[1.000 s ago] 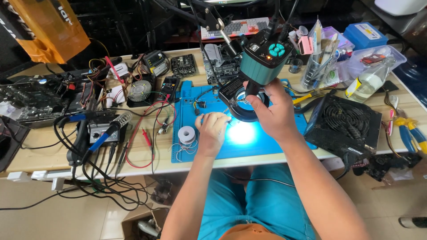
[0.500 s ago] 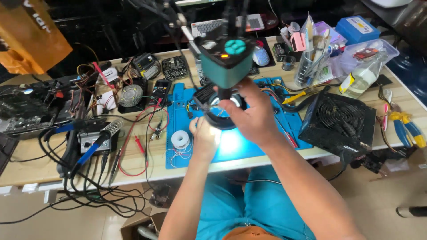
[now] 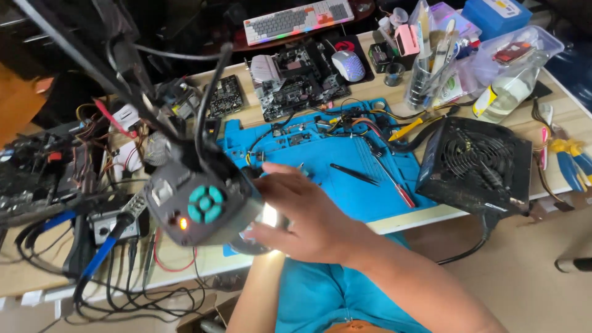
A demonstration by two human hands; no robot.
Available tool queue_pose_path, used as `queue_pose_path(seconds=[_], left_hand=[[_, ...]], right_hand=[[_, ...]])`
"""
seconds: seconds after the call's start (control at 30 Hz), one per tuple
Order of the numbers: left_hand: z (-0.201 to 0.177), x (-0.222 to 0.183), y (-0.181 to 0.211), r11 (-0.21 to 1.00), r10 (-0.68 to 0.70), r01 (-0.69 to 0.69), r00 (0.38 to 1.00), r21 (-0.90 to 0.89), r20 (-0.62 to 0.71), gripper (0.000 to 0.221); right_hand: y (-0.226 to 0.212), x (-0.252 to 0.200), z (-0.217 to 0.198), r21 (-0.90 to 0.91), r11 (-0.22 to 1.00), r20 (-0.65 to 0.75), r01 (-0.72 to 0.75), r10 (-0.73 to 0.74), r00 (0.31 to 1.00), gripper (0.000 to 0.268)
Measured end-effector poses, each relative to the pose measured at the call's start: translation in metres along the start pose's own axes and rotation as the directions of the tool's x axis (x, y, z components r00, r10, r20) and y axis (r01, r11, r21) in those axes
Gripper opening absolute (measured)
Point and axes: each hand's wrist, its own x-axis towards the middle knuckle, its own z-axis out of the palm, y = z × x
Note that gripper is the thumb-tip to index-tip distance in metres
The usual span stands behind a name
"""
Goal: Soldering or desoldering electronic components on a circuit board using a hot air rework station and tweezers, followed by using a computer mouse.
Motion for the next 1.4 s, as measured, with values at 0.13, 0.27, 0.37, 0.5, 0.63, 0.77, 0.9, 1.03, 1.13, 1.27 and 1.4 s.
queue_pose_path(seconds=[0.13, 0.27, 0.37, 0.5, 0.63, 0.77, 0.9, 1.03, 1.13, 1.27, 1.4], left_hand=[[-0.003, 0.007, 0.001, 0.999, -0.005, 0.007, 0.999, -0.042, 0.036, 0.013], [0.004, -0.002, -0.004, 0.996, -0.002, 0.004, 1.000, -0.084, 0.023, 0.017], [-0.014, 0.007, 0.012, 0.978, -0.135, 0.148, 0.987, -0.150, 0.092, 0.016], [-0.011, 0.005, 0.009, 0.952, -0.234, 0.258, 0.960, -0.166, 0.151, 0.017], [-0.002, -0.002, 0.001, 0.971, -0.188, 0.196, 0.980, -0.139, 0.065, 0.015], [-0.005, 0.013, 0.006, 0.970, -0.184, 0.191, 0.981, -0.149, 0.065, 0.018], [-0.011, 0.027, 0.011, 0.964, -0.145, 0.156, 0.987, -0.216, 0.066, 0.017], [-0.010, 0.024, 0.007, 0.962, -0.153, 0.162, 0.987, -0.221, 0.059, 0.017], [-0.009, 0.024, 0.005, 0.948, -0.164, 0.186, 0.981, -0.259, 0.104, 0.020], [-0.007, 0.020, 0.001, 0.951, -0.157, 0.179, 0.982, -0.250, 0.108, 0.021], [-0.007, 0.019, 0.001, 0.947, -0.177, 0.196, 0.979, -0.255, 0.097, 0.020]], right_hand=[[0.032, 0.015, -0.051, 0.200, 0.979, -0.068, -0.050, 0.065, 0.996, 0.045], [0.089, 0.058, -0.081, 0.134, 0.982, -0.335, -0.136, 0.174, 0.926, 0.030], [0.161, 0.098, -0.094, 0.030, 0.981, -0.425, -0.193, 0.187, 0.885, 0.021], [0.291, 0.146, -0.099, -0.289, 0.878, -0.359, -0.382, 0.271, 0.893, 0.009], [0.402, 0.121, -0.126, -0.637, 0.684, -0.119, -0.355, 0.368, 0.922, 0.031], [0.473, 0.084, -0.142, -0.840, 0.421, -0.104, -0.342, 0.494, 0.863, 0.052], [0.468, 0.080, -0.142, -0.804, 0.466, -0.098, -0.369, 0.509, 0.855, 0.068], [0.467, 0.073, -0.148, -0.716, 0.568, -0.147, -0.406, 0.445, 0.883, 0.050], [0.465, 0.071, -0.155, -0.705, 0.567, -0.121, -0.426, 0.496, 0.860, 0.060], [0.465, 0.074, -0.162, -0.688, 0.572, -0.105, -0.447, 0.530, 0.841, 0.070], [0.497, 0.056, -0.173, -0.776, 0.577, 0.036, -0.254, 0.443, 0.896, 0.063]])
